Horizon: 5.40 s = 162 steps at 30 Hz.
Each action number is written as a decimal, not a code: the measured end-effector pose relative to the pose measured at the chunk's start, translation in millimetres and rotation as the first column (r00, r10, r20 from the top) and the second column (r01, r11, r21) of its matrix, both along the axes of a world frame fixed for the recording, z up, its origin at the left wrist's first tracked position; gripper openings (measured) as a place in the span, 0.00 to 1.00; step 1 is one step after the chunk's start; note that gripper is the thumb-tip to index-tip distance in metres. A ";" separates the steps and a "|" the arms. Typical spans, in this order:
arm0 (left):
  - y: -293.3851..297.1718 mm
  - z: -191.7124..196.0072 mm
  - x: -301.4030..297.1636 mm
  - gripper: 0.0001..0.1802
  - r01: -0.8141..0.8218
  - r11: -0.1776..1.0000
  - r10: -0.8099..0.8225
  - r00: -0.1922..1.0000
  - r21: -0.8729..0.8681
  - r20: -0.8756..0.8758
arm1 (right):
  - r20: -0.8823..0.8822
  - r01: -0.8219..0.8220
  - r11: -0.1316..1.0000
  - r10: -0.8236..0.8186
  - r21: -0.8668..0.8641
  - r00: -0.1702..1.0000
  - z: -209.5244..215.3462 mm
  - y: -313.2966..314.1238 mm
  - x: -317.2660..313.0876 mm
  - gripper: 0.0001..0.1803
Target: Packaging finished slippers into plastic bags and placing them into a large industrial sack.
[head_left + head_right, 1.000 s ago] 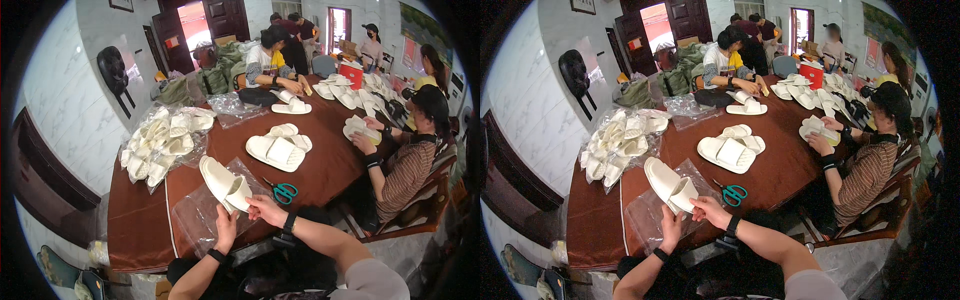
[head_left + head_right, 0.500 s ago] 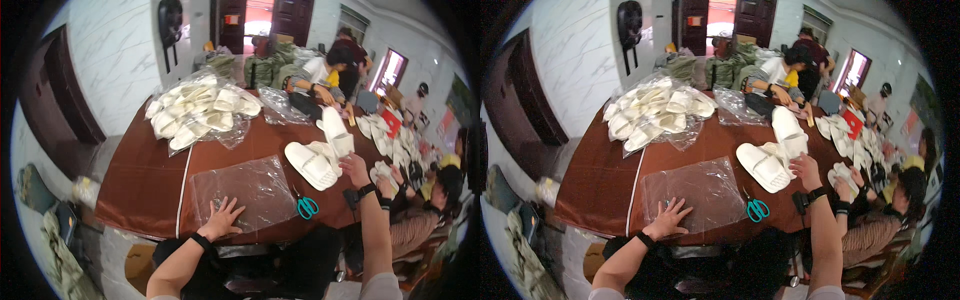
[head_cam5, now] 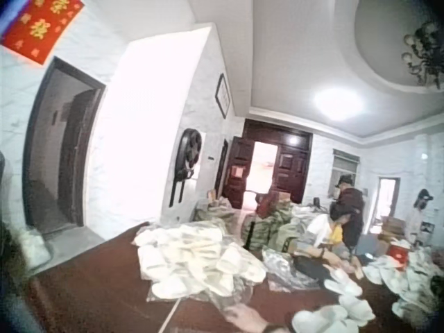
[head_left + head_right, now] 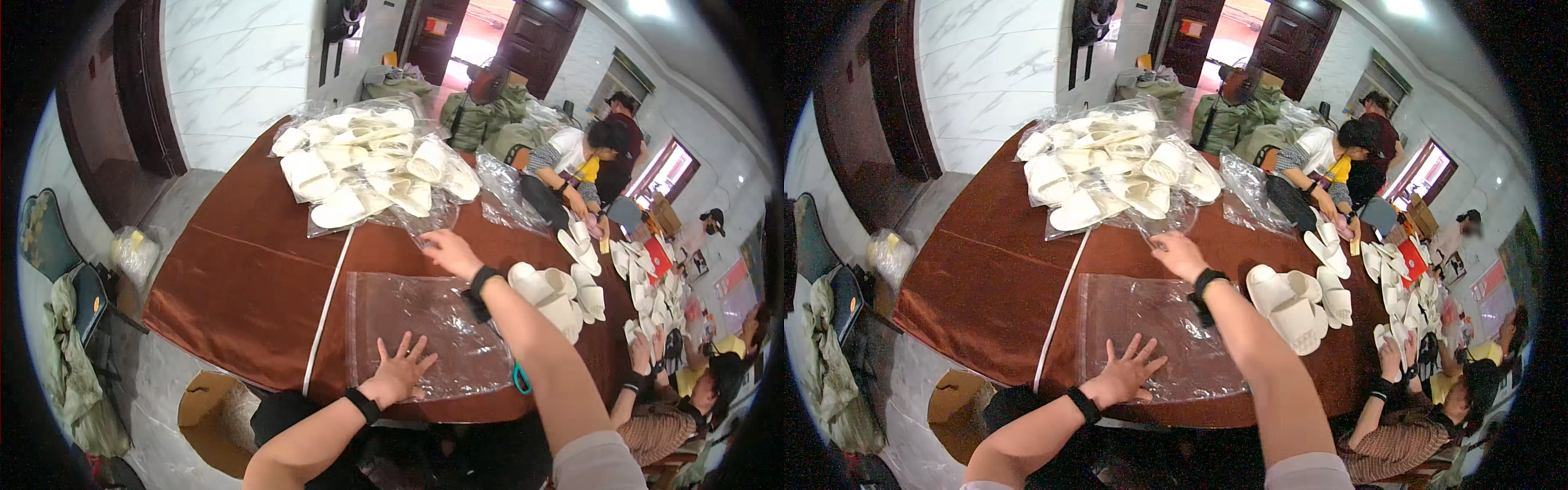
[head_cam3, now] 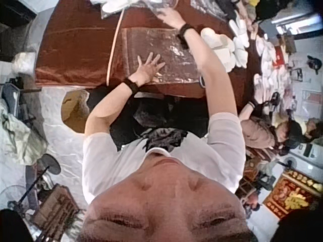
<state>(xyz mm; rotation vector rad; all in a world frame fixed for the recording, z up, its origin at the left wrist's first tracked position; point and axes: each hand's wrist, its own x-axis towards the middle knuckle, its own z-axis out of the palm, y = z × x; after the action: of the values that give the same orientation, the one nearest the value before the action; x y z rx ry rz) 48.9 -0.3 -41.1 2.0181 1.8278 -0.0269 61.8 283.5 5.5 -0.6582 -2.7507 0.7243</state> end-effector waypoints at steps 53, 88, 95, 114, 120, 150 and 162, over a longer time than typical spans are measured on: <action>-4.5 -34.6 -9.4 0.45 -0.068 0.989 0.073 0.997 0.133 -0.033 | 0.138 0.448 0.835 -0.509 0.319 0.850 -39.7 -56.3 177.3 0.18; -20.5 1.6 -50.2 0.15 -0.401 0.761 0.308 0.915 0.510 0.259 | -0.495 0.642 0.719 -0.673 -0.264 0.550 -88.9 -144.8 235.9 0.09; -14.5 46.4 -29.6 0.12 -0.537 0.816 0.316 0.723 0.212 0.615 | -0.513 0.629 0.726 -0.667 -0.280 0.541 -96.2 -148.1 233.2 0.05; 4.8 -30.1 -65.5 0.15 -0.564 0.762 0.394 0.014 -0.318 0.919 | -0.481 0.621 0.758 -0.628 -0.199 0.612 -92.9 -145.5 236.9 0.21; 11.5 -3.8 -55.0 0.18 -0.396 0.909 0.128 0.561 0.129 0.817 | -0.526 0.580 0.806 -0.547 -0.120 0.652 -90.2 -140.4 238.9 0.17; 112.9 -107.6 -109.4 0.27 -0.446 0.865 0.333 0.853 0.231 0.401 | -0.422 0.516 0.828 -0.557 -0.219 0.715 -89.6 -148.1 232.3 0.15; 37.8 48.8 -56.7 0.16 -0.635 0.710 0.250 -0.177 -0.305 0.952 | -0.433 0.620 0.772 -0.611 -0.142 0.663 -97.6 -139.7 242.8 0.18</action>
<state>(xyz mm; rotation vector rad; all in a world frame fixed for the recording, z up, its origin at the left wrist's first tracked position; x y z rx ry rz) -7.8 37.5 7.7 0.6286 1.2863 1.5965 304.7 143.8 -92.1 -1.1650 -1.9035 0.5847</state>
